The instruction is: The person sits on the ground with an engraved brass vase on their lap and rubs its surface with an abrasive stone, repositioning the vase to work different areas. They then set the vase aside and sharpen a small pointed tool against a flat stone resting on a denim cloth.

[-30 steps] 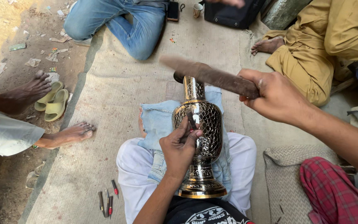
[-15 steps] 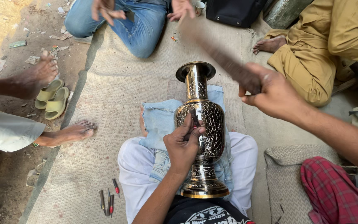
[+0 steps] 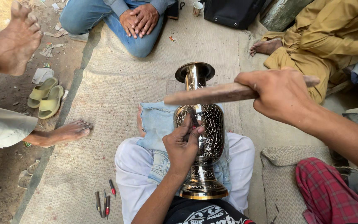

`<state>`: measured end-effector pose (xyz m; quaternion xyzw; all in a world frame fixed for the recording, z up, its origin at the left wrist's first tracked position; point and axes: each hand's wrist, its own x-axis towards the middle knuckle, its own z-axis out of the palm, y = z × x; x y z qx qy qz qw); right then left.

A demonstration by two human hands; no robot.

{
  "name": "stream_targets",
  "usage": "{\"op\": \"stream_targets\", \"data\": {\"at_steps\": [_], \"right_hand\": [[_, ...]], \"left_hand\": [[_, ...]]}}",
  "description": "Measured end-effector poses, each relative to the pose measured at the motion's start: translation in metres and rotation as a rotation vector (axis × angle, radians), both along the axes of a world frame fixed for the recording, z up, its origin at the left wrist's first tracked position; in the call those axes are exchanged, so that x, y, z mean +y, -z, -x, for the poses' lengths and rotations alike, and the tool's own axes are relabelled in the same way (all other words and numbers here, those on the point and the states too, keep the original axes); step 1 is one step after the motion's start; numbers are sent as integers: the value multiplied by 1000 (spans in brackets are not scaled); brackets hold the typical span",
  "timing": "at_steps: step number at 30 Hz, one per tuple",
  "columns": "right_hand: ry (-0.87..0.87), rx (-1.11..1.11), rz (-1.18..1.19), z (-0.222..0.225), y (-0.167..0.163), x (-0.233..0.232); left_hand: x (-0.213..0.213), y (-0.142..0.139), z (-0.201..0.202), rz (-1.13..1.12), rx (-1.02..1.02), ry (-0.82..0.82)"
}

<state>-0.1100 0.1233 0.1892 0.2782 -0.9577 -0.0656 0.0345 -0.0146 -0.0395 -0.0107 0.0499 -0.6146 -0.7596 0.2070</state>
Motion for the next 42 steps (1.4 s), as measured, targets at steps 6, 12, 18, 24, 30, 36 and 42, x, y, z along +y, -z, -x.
{"op": "stream_targets", "data": {"at_steps": [6, 12, 18, 24, 30, 36, 42], "right_hand": [[-15, -5, -113, 1, 0, -5], [141, -119, -216, 2, -3, -7], [282, -180, -18, -2, -2, -11], [188, -209, 167, -3, 2, -9], [195, -267, 447, -6, 7, -4], [154, -302, 587, -6, 10, 2], [58, -279, 662, -9, 19, 15]], "left_hand": [[-3, -2, -1, 30, -11, 6], [-5, -3, -1, 32, -33, 18], [-5, -1, 0, -22, 12, 39], [-4, 0, 0, -108, -92, 67], [-3, 7, 1, -75, -66, 65], [0, 10, 3, -62, -11, 65], [9, 10, 3, -71, -13, 73]]}}
